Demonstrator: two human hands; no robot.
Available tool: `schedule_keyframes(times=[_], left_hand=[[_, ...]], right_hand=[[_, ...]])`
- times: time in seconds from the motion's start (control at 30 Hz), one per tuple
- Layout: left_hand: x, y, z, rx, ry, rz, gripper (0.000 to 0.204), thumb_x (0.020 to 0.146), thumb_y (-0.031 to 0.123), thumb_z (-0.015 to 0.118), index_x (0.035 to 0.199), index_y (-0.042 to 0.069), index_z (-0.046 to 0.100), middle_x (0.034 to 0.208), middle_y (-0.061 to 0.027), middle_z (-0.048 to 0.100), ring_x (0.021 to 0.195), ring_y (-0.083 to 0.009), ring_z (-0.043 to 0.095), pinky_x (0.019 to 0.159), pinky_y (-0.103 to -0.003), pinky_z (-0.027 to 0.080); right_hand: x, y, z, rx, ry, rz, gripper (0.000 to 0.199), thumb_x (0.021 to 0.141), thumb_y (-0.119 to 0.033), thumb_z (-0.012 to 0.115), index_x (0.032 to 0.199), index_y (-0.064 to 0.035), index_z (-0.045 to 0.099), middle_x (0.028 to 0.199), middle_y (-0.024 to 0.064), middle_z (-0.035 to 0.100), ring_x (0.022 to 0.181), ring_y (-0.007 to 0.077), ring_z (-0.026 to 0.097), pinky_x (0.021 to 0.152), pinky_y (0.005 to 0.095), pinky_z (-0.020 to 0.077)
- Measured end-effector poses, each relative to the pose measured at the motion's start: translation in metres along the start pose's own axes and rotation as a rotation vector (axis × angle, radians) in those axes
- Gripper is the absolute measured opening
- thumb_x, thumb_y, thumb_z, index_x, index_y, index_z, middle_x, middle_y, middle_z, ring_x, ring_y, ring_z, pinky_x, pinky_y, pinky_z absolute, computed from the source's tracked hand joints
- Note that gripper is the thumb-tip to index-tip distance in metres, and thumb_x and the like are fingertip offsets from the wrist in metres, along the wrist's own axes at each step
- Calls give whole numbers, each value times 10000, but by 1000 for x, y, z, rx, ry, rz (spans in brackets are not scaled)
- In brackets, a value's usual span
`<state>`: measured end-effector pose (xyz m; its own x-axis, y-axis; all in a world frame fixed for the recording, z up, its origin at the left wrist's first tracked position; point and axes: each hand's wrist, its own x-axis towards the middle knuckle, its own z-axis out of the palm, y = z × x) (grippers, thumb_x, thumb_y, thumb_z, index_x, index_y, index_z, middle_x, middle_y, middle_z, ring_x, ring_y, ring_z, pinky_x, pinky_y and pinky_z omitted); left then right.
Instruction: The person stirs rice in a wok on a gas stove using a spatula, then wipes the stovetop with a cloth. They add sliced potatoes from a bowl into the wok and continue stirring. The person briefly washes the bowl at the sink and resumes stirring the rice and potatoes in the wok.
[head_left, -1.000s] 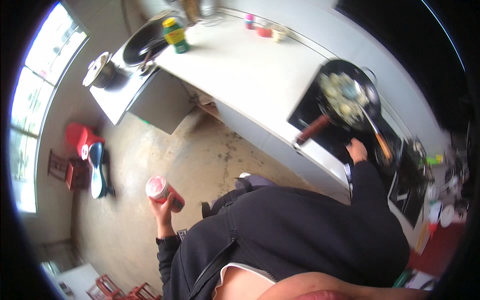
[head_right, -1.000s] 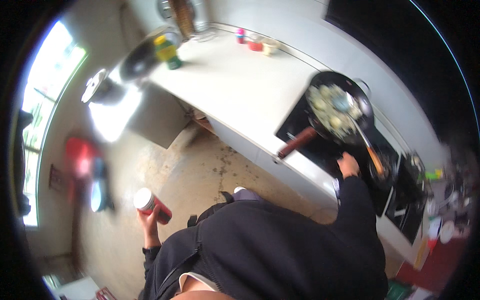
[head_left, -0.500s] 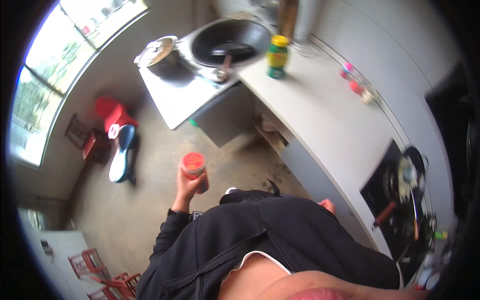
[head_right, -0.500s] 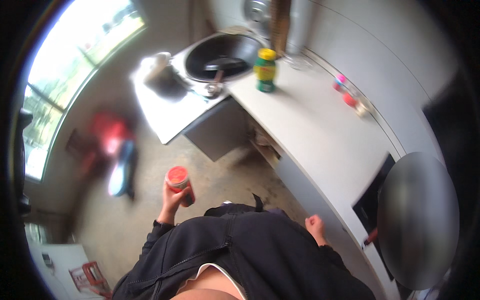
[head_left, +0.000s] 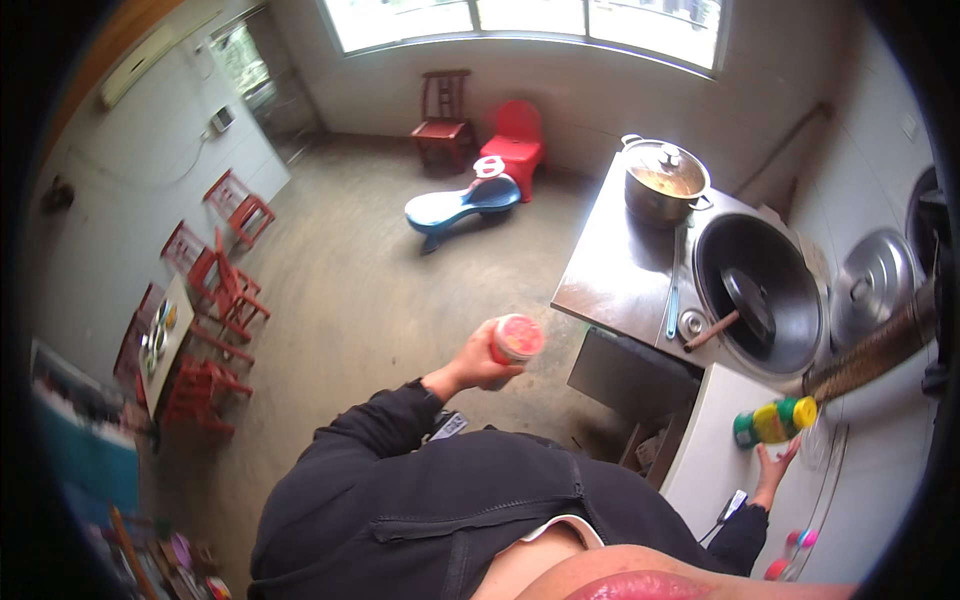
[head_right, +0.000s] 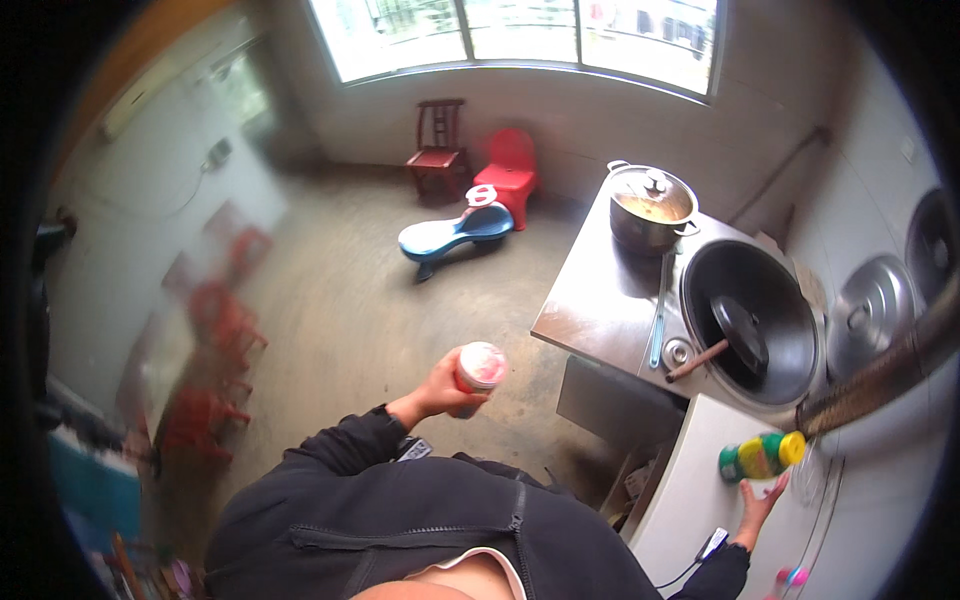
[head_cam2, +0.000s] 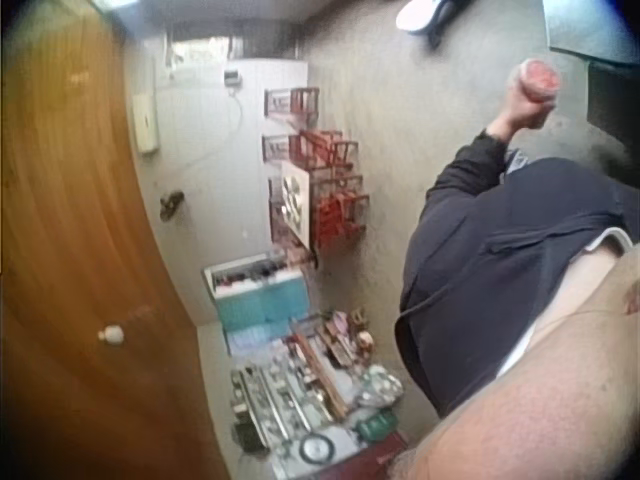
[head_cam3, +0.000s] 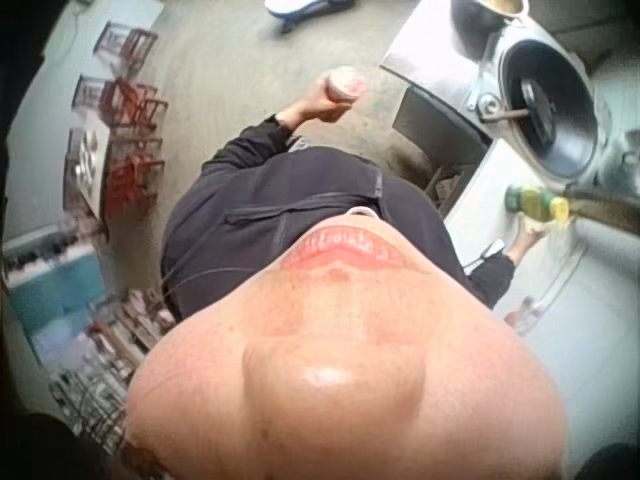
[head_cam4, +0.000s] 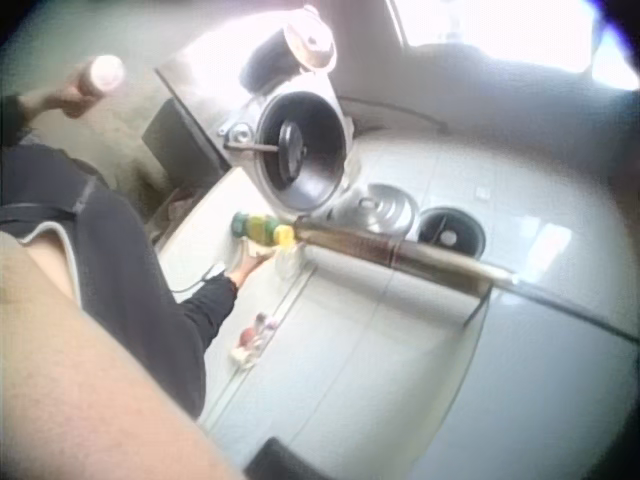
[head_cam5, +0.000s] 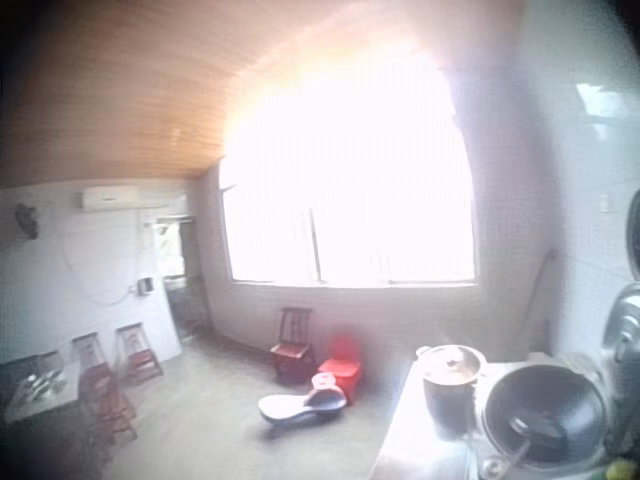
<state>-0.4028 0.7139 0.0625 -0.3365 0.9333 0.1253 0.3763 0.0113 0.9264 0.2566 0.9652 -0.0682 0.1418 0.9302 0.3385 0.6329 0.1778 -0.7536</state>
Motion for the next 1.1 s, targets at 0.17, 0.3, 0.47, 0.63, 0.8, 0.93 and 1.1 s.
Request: schedule_keyframes(times=[0.17,0.3,0.47,0.63,0.8,0.93,1.1], left_hand=[[-56,8,17,136,239,-169,808,641,207,902,1315,46,487,1231,-86,612,1159,-202,576,1014,-378,450],[-77,28,36,115,338,-217,842,637,248,903,1335,48,476,1223,-87,608,1140,-193,570,997,-366,457],[-95,47,47,26,385,-274,860,625,245,898,1346,57,467,1245,-88,589,1155,-200,553,1019,-361,435],[-152,44,33,28,477,-346,902,635,260,907,1381,54,443,1287,-99,584,1198,-202,544,1043,-364,423],[-256,30,0,-104,690,-310,848,638,240,901,1349,68,471,1251,-93,592,1182,-206,554,1035,-367,436],[-374,22,-36,-255,916,-311,830,665,180,882,1368,72,455,1281,-57,579,1212,-180,529,1043,-361,427],[-565,37,-96,-162,1185,-319,701,677,119,851,1290,48,518,1234,-58,610,1129,-162,576,1002,-354,456]], right_hand=[[35,11,21,509,-407,229,781,733,-83,813,1406,11,428,1337,128,544,1211,246,536,1082,368,380],[41,2,32,596,-428,291,648,776,-81,781,1346,37,498,1271,130,586,1156,242,570,1050,363,419],[53,2,48,758,-373,292,571,828,-222,748,1274,66,536,1245,115,593,1110,227,580,1007,342,431],[33,-33,85,1128,-867,656,620,881,-428,641,1317,-4,523,1237,124,607,1149,255,574,1051,408,409],[-46,-170,179,1080,-1435,715,599,885,-440,606,1325,-44,516,1227,100,613,1147,256,575,1027,425,418],[-161,-328,256,1010,-1715,238,525,932,-233,578,1388,-43,400,1223,115,585,1105,258,602,955,391,478],[-357,-516,313,913,-2104,-54,714,760,-320,751,1327,10,471,1175,122,616,1038,249,633,905,391,516]])
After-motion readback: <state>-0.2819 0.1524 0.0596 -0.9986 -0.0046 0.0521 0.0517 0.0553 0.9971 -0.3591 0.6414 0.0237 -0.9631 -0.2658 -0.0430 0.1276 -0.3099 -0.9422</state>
